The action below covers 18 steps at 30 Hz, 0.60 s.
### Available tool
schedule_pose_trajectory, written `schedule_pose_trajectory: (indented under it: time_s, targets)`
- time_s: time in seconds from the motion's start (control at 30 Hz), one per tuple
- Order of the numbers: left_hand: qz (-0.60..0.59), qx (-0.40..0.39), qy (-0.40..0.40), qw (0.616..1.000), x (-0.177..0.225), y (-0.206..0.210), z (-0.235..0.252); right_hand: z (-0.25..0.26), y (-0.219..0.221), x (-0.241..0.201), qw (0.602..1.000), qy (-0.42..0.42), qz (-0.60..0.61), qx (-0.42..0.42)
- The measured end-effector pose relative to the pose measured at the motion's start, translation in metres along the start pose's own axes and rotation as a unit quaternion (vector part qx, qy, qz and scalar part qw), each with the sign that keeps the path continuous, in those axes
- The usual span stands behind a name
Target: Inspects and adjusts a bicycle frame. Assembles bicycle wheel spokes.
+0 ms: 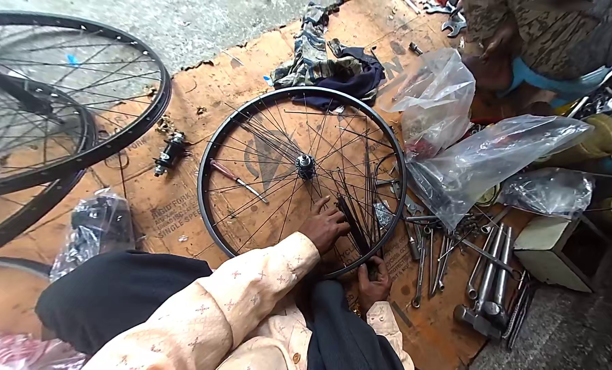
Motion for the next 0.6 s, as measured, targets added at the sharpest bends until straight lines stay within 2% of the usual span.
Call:
schedule_pose_trajectory:
  time_s: [0.23,0.43,0.6]
  targets:
    - [-0.007,0.002,-0.005,1.000,0.0028,0.0017,-0.0020,-0.0002,-0.0022,0.0022,0.999,-0.026,-0.037,-0.004]
    - [-0.005,0.003,-0.014,1.000,0.0023,0.0005,-0.0024,0.0004,0.0002,-0.0007,1.000,-0.009,-0.003,-0.003]
    - [-0.008,0.013,-0.012,1.000,0.0031,0.0001,-0.0026,0.0022,-0.0013,0.0005,0.999,-0.041,-0.030,-0.009]
Point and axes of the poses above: each hand's wrist, its own z-axis towards the middle knuckle, its own y-axis out of the palm, x = y × z, the point moved 2 cm from there along z, towards the middle knuckle, and after that the axes turned 1 degree about x, right-handed, at the moved point
